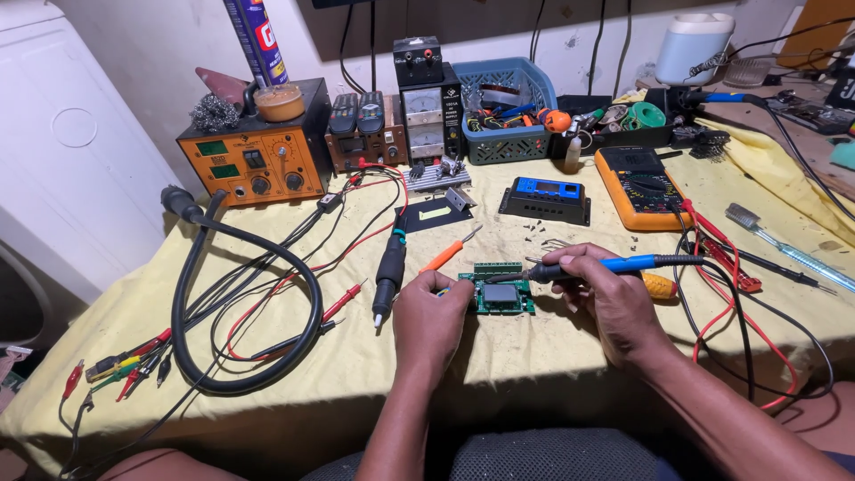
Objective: Soldering electronic components onto a printed circuit board at a repair bench.
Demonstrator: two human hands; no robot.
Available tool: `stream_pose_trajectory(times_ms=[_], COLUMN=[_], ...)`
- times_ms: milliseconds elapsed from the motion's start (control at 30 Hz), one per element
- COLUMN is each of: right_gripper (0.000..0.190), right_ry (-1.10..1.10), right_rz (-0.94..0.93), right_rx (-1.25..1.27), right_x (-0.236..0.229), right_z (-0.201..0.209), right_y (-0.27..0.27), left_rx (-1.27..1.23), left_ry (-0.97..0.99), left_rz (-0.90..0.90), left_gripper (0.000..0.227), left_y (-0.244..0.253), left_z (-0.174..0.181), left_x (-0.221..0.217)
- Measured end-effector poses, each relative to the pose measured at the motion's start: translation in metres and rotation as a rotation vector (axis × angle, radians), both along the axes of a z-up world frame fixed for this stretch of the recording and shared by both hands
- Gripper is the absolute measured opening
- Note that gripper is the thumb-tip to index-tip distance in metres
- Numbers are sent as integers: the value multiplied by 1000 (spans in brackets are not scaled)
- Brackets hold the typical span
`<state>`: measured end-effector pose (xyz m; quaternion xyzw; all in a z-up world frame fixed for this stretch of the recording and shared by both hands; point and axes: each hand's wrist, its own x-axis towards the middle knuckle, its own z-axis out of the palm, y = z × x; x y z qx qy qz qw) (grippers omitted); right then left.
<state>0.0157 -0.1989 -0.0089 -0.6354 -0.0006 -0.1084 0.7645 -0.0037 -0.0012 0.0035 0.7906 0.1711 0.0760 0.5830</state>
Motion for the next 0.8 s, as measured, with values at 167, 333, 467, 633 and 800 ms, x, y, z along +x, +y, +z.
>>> stream_pose_trajectory(times_ms=[167, 333, 467, 633, 800], right_gripper=[32, 32, 31, 32, 33], right_ry=[9, 21, 24, 31, 34], right_rz=[-5, -6, -14, -12, -8], right_rx=[12, 29, 23, 22, 28], right_x=[-5, -8, -4, -4, -3], right_z=[5, 8, 5, 6, 5], right_y=[3, 4, 2, 3, 3], left_rx=[6, 0, 6, 4, -10], left_ry=[6, 8, 9, 4, 3], left_rz=[-6, -3, -4, -6, 0], left_gripper=[27, 27, 28, 28, 27], left_y=[0, 0, -1, 0, -1], left_z=[-2, 0, 2, 2, 1], left_x=[1, 0, -1, -2, -1])
